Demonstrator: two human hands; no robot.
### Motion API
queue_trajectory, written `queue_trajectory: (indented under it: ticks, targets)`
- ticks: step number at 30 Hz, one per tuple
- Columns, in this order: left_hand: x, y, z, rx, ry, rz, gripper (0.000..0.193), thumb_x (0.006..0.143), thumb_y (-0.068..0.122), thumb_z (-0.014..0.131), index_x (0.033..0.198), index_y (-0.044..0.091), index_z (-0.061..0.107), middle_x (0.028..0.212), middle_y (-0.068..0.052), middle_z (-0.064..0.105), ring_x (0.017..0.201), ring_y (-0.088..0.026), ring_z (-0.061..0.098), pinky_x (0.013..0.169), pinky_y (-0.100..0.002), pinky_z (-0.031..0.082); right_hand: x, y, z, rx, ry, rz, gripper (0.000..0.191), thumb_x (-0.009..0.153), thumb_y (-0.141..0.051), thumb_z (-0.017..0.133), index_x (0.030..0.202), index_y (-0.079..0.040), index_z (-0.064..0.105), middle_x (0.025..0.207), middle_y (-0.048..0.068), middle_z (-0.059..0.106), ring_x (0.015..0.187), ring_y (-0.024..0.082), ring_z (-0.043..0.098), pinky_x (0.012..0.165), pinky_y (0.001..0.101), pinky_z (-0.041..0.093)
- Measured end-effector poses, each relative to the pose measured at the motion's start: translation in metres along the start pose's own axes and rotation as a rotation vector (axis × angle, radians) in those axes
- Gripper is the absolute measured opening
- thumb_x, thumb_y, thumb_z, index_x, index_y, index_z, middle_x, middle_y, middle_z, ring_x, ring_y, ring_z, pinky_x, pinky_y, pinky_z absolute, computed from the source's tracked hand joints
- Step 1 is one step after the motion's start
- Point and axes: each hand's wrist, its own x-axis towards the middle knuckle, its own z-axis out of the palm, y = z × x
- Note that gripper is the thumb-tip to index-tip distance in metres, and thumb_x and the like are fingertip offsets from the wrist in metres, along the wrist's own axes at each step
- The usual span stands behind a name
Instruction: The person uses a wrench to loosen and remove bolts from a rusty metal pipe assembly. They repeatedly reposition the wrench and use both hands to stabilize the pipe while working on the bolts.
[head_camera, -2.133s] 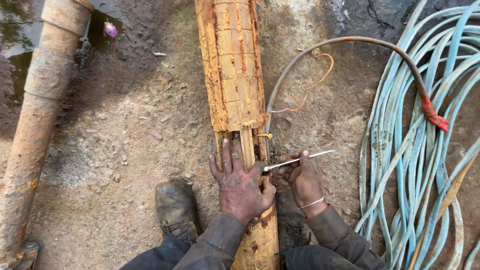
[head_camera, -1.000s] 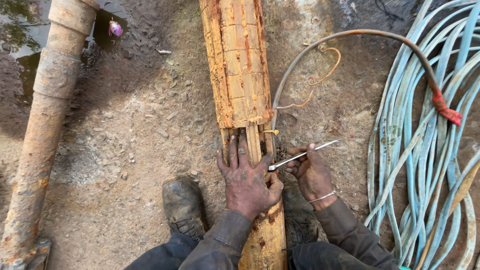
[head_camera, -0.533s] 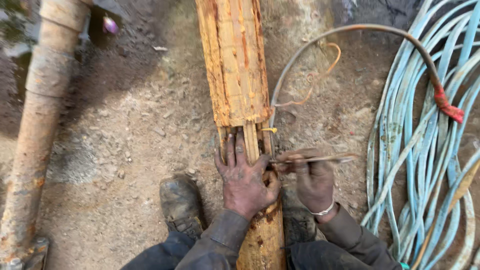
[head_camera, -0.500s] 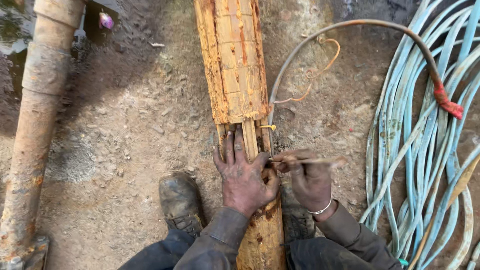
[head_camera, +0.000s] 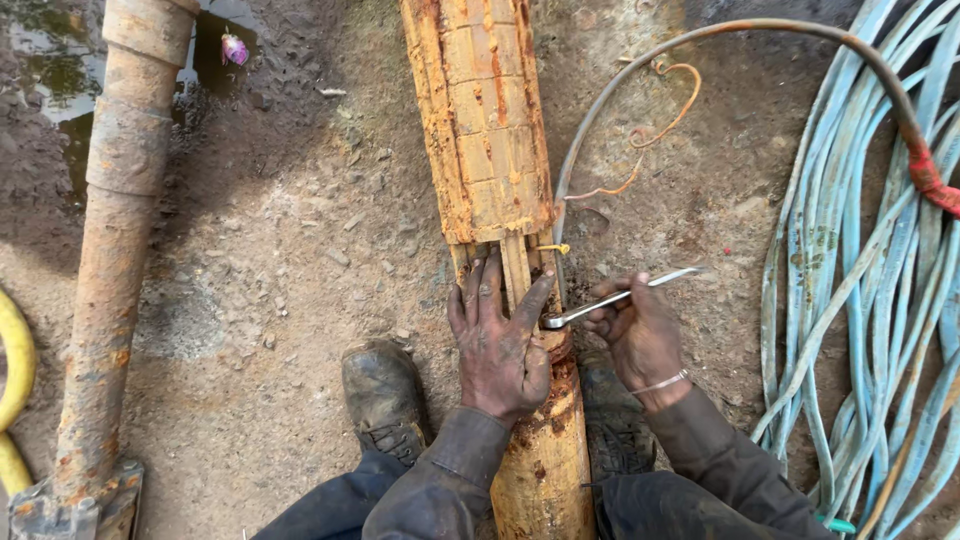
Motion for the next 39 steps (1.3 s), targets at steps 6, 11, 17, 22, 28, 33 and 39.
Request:
queue_trajectory:
  ticks: [6, 11, 17, 22, 28, 33, 39]
  targets:
    - [0.003, 0.002, -0.002, 0.01, -0.019, -0.024, 0.076, 0.079, 0.037, 0.051, 0.154, 0.031, 0.05, 0.162, -0.031, 0.033, 0.154, -0.051, 0.026, 0.125, -0.07, 0.01, 0.003, -0.008, -0.003, 0.191, 0.075, -0.013, 0.029, 0.114, -0.029, 0.041, 0.104, -0.006, 0.054, 0.104, 0.016, 0.071, 0.086, 0.021, 0.073, 0.083, 0.0371, 0.066]
    - [0.01, 0.006, -0.002, 0.164, -0.109, -0.039, 0.067, 0.077, 0.036, 0.057, 0.144, 0.034, 0.062, 0.156, -0.035, 0.029, 0.149, -0.054, 0.021, 0.122, -0.069, 0.006, -0.012, -0.012, -0.001, -0.45, -0.035, -0.376, 0.018, 0.109, -0.022, 0.046, 0.106, -0.008, 0.057, 0.102, 0.016, 0.074, 0.082, 0.022, 0.077, 0.072, 0.0388, 0.069]
    - [0.012, 0.012, -0.007, 0.118, -0.2, -0.08, 0.049, 0.077, 0.039, 0.062, 0.122, 0.026, 0.075, 0.157, -0.037, 0.027, 0.151, -0.054, 0.017, 0.12, -0.071, 0.003, -0.041, -0.01, 0.007, -0.848, -0.368, -0.712, 0.019, 0.109, -0.018, 0.052, 0.118, -0.004, 0.061, 0.111, 0.013, 0.074, 0.086, 0.014, 0.074, 0.074, 0.0266, 0.065]
    - [0.014, 0.015, -0.009, 0.109, -0.173, -0.093, 0.04, 0.075, 0.037, 0.061, 0.109, 0.022, 0.077, 0.158, -0.037, 0.029, 0.151, -0.054, 0.019, 0.119, -0.073, 0.005, -0.031, -0.007, 0.009, -0.83, -0.366, -0.742, 0.018, 0.111, -0.02, 0.048, 0.109, -0.005, 0.058, 0.106, 0.01, 0.076, 0.082, 0.012, 0.076, 0.073, 0.0253, 0.063]
    - [0.015, 0.017, -0.009, 0.109, -0.18, -0.091, 0.034, 0.076, 0.039, 0.063, 0.102, 0.022, 0.077, 0.155, -0.036, 0.033, 0.149, -0.054, 0.023, 0.119, -0.073, 0.008, -0.01, -0.007, 0.002, -0.404, -0.124, -0.344, 0.025, 0.112, -0.024, 0.039, 0.103, -0.006, 0.054, 0.093, 0.013, 0.074, 0.07, 0.018, 0.072, 0.063, 0.0324, 0.065]
    - [0.012, 0.013, -0.007, 0.096, -0.113, -0.052, 0.055, 0.075, 0.039, 0.064, 0.129, 0.026, 0.071, 0.155, -0.036, 0.035, 0.148, -0.053, 0.025, 0.119, -0.073, 0.01, 0.01, -0.011, -0.001, 0.002, 0.05, 0.211, 0.03, 0.113, -0.029, 0.04, 0.107, -0.005, 0.056, 0.099, 0.013, 0.072, 0.071, 0.017, 0.068, 0.067, 0.0331, 0.062]
    - [0.007, 0.007, 0.0, 0.129, -0.137, -0.088, 0.079, 0.082, 0.037, 0.062, 0.158, 0.031, 0.044, 0.157, -0.032, 0.031, 0.151, -0.051, 0.021, 0.123, -0.07, 0.007, -0.002, 0.005, -0.006, 0.148, -0.016, -0.101, 0.031, 0.114, -0.032, 0.043, 0.108, -0.005, 0.057, 0.1, 0.012, 0.069, 0.075, 0.021, 0.07, 0.068, 0.0372, 0.064]
